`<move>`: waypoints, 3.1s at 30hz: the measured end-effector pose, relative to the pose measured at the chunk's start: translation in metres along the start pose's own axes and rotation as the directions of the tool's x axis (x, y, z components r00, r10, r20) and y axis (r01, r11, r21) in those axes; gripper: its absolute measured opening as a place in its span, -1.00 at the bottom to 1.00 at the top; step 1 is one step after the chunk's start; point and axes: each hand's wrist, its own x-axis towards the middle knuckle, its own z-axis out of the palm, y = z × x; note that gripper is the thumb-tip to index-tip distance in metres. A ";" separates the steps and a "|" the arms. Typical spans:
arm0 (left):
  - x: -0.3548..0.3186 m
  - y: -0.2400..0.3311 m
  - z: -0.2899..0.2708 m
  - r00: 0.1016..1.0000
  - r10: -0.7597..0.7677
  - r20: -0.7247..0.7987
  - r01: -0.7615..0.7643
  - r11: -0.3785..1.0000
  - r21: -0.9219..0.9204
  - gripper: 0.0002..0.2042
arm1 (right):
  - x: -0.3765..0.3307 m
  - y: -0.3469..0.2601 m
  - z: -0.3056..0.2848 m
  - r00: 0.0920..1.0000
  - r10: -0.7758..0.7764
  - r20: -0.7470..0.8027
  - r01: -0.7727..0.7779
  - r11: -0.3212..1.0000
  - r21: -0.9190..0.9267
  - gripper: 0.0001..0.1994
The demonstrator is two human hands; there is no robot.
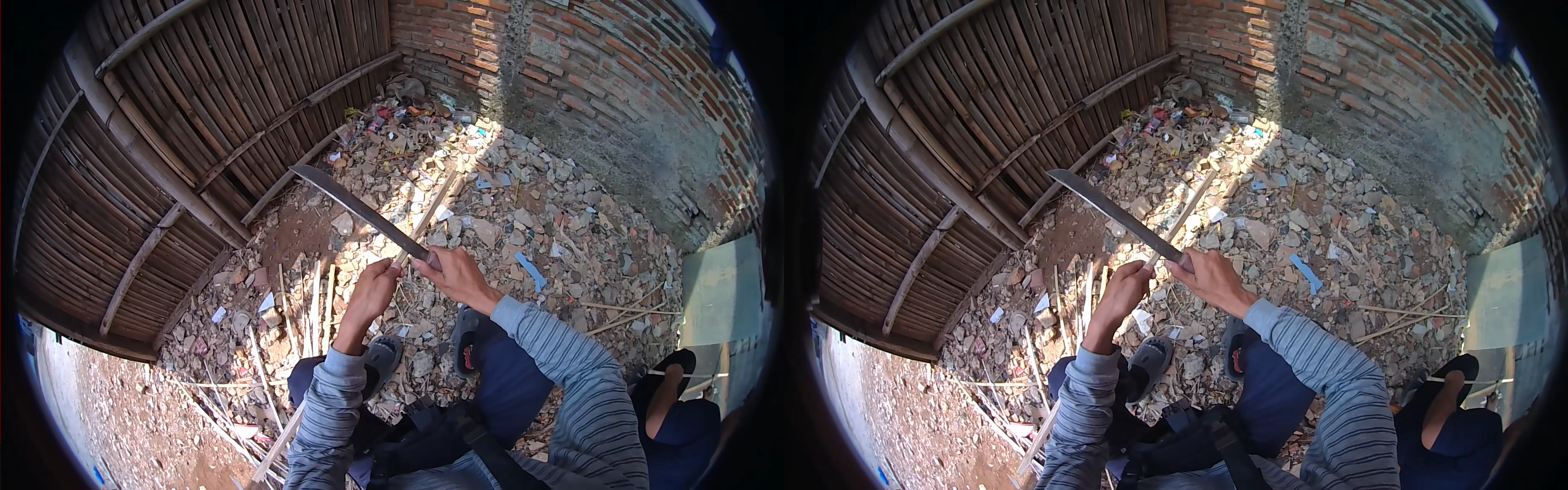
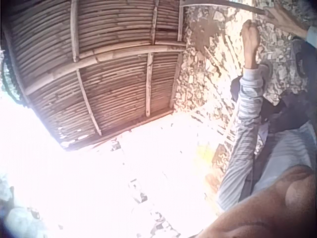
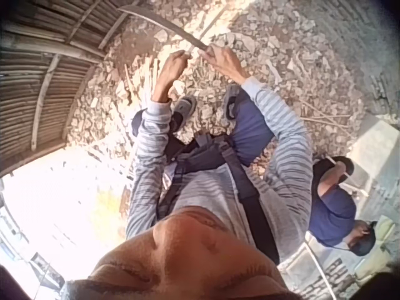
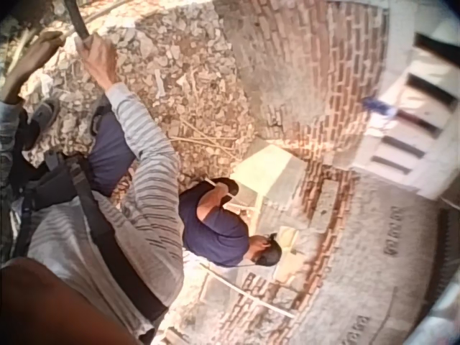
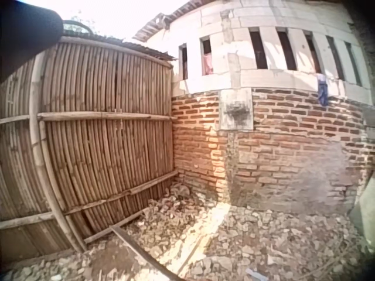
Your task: The person uses a large blade to shave and smooth a thin bamboo strip by hand, holding the strip against their body while drawing the blade along its length.
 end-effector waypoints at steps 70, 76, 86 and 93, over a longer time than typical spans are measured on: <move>-0.022 0.024 0.031 0.877 0.391 -0.280 -0.128 0.752 0.647 -0.83 | 0.009 0.024 -0.017 0.993 0.054 0.105 -0.053 0.999 -0.011 -0.59; -0.019 0.024 0.031 0.880 0.377 -0.288 -0.215 0.858 0.466 -0.80 | 0.011 0.004 -0.013 0.986 -0.051 0.158 0.039 0.996 0.083 -0.67; -0.018 0.024 0.027 0.912 0.316 -0.263 -0.205 0.904 0.375 -0.77 | 0.011 0.007 -0.014 0.991 -0.022 0.133 0.020 1.000 0.019 -0.70; -0.021 0.023 0.025 0.916 0.313 -0.251 -0.213 0.910 0.356 -0.78 | 0.014 0.016 -0.014 0.994 0.094 0.052 -0.096 0.995 0.030 -0.72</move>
